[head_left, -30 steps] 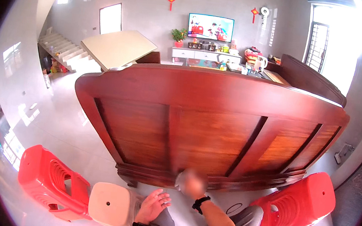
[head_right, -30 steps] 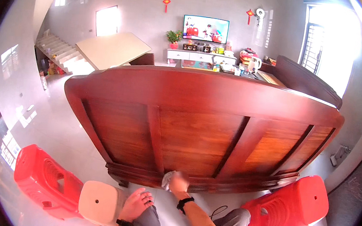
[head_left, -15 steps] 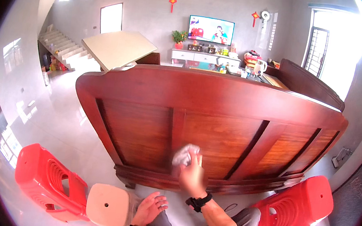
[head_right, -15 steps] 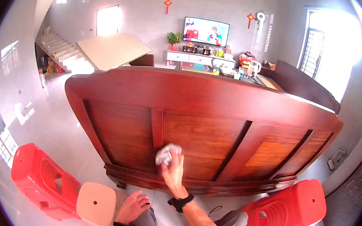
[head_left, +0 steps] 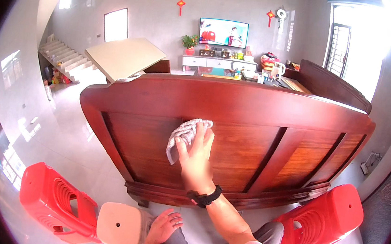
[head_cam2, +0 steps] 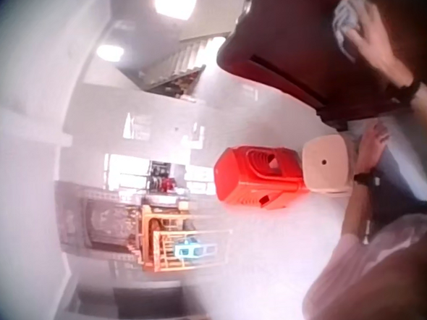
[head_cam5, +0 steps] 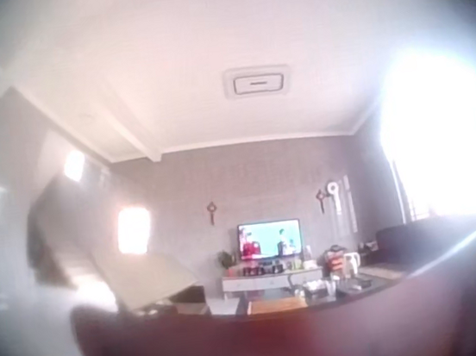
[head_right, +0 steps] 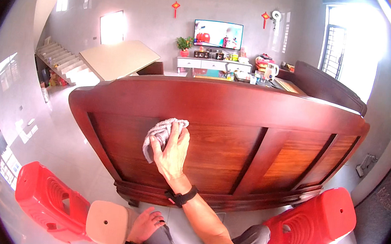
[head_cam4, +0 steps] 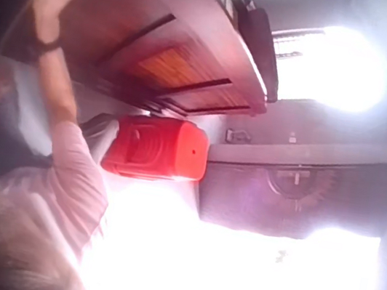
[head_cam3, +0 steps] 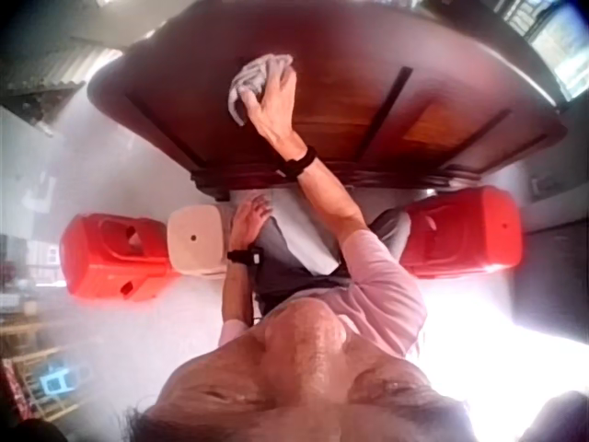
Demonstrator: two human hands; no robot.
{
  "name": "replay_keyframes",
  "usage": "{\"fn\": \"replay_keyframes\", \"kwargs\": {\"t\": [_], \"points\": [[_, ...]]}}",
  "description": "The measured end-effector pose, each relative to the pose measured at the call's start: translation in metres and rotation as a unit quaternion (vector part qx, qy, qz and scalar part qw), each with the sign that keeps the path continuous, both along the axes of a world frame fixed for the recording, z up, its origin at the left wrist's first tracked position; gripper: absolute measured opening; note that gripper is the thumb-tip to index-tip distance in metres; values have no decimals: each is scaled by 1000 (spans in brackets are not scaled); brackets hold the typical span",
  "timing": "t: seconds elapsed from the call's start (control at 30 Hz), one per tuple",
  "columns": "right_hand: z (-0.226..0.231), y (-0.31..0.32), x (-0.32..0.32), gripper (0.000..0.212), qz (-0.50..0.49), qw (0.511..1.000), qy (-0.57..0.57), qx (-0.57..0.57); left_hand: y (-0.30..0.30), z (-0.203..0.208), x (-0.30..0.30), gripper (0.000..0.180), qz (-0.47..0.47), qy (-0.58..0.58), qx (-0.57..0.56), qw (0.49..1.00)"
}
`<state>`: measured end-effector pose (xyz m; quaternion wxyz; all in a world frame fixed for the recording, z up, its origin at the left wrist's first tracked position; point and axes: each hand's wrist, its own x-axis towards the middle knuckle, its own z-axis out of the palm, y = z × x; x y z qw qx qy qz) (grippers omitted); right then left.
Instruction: The person wipes the headboard and lower wooden frame of a bed with a cloth, moving from top to bottom and around the base while sitting on the floor.
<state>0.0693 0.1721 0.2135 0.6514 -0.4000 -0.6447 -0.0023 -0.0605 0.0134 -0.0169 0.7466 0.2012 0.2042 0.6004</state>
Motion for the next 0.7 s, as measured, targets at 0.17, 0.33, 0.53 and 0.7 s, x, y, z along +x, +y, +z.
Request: {"fn": "replay_keyframes", "kwargs": {"t": [0.17,0.33,0.53,0.7], "points": [[-19,5,4,60,-6,1000,-16,-26,-1,3,1,37,-12,-3,47,999],[-85,12,4,55,-46,996,-60,-43,2,3,4,38,-27,-16,54,998],[-184,3,10,57,-28,988,-91,-120,4,5,3,39,-28,-5,41,999],[-255,-5,19,59,-11,955,-140,-262,4,2,1,42,-25,-5,39,999]]}}
